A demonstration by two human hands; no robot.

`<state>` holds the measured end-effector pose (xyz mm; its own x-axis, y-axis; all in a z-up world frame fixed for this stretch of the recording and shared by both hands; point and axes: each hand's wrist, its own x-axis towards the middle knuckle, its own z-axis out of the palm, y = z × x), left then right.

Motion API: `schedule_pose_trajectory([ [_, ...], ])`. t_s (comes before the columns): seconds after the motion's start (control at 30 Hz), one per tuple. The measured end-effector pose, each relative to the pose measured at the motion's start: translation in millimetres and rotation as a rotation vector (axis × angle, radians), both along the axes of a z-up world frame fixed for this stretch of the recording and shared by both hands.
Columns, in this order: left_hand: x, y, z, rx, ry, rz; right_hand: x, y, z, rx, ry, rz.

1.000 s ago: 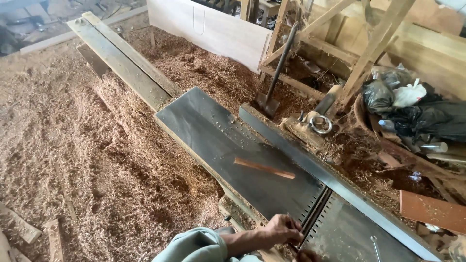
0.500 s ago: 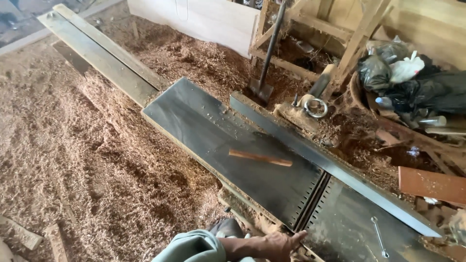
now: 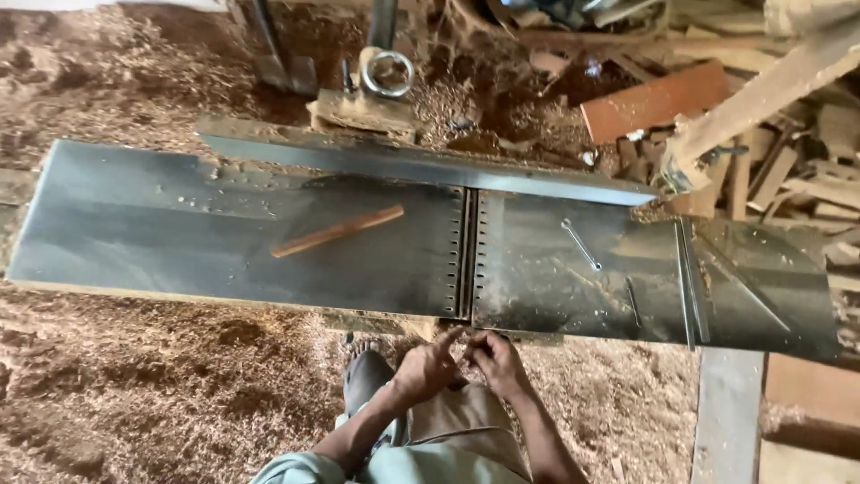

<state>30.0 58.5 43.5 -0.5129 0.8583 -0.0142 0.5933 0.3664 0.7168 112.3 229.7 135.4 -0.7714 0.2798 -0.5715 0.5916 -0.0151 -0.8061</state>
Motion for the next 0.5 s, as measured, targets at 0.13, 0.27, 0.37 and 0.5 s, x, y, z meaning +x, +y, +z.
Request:
schedule_pose_trajectory([
  [0.13, -10, 0, -25, -0.185, -0.251, 0.142, -19, 0, 17, -0.094, 0.086, -0.131],
  [0.27, -35, 7, 5, -0.235, -0.255, 0.091, -30, 10, 16, -0.032, 0.049, -0.035],
  [0.37, -54, 16, 14, -0.140, -0.296, 0.089, -41, 21, 12, -0.046, -0.006, 0.043],
  [0.5, -82, 27, 22, -0.053, -0.243, 0.089, -60, 30, 4, 0.064, 0.132, 0.174],
])
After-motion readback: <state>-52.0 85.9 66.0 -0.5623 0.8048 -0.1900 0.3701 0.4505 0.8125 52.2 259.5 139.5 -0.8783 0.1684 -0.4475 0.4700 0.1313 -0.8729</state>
